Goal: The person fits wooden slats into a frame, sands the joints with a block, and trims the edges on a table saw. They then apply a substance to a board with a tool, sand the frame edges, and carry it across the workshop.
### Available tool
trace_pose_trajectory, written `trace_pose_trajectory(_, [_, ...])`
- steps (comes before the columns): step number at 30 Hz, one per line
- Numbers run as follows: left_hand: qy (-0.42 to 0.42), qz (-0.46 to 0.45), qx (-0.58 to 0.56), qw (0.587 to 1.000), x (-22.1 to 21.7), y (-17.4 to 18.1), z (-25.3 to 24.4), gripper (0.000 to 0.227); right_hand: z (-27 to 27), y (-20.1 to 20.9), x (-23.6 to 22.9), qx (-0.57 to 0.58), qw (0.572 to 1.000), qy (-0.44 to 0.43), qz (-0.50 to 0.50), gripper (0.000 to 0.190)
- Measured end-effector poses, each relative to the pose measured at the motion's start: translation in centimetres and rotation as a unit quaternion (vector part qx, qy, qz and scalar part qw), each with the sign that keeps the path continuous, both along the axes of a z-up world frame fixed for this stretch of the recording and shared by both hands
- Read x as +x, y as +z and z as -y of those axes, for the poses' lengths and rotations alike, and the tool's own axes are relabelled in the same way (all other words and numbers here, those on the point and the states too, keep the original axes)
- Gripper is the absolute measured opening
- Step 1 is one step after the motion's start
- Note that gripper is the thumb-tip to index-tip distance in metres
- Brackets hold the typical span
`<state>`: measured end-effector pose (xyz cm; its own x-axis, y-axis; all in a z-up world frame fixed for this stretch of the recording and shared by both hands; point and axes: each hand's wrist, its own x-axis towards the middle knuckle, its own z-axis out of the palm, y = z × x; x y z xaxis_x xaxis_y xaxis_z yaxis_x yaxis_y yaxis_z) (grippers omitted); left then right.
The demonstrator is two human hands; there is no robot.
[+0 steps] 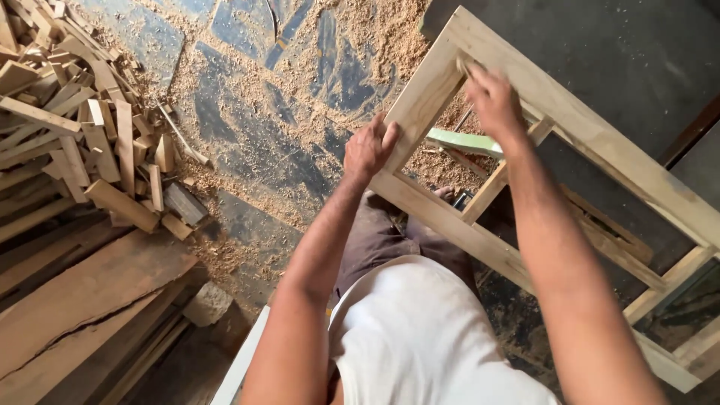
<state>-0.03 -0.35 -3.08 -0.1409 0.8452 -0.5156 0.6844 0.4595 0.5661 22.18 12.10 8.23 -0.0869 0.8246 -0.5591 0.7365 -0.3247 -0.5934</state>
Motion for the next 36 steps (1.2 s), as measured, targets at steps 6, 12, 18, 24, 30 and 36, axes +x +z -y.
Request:
trace_pose_trajectory(6, [0.030, 0.014, 0.015, 0.999, -0.3, 3.6, -0.1, 0.065, -3.9, -7.6, 0.0, 0.294, 0.901, 0.276, 0.159, 0.035])
trace_pose_trajectory(12, [0.024, 0.020, 0.046, 0.998, -0.1, 1.7, 0.6, 0.062, -4.0, -4.9, 0.7, 0.315, 0.805, 0.388, 0.319, 0.034])
trace_pose_trajectory(18, [0.069, 0.002, 0.143, 0.987, 0.0, -0.1, 1.0, 0.059, -9.0, -4.0, -1.4, 0.088, 0.957, 0.238, 0.141, 0.026])
trace_pose_trajectory(24, [0.106, -0.001, 0.174, 0.979, -0.2, 1.1, 1.4, 0.050, -6.6, -3.9, -3.2, 0.014, 0.948, 0.240, 0.210, 0.027])
trace_pose_trajectory(30, [0.197, 0.110, 0.272, 0.935, -1.0, 3.4, 2.4, 0.045, -10.4, -3.3, -4.3, -0.022, 0.970, 0.139, 0.196, 0.020])
trace_pose_trajectory(36, [0.242, 0.184, 0.241, 0.922, -1.0, 2.5, 2.2, 0.044, -2.0, 0.3, -3.5, -0.148, 0.940, 0.290, 0.101, 0.030])
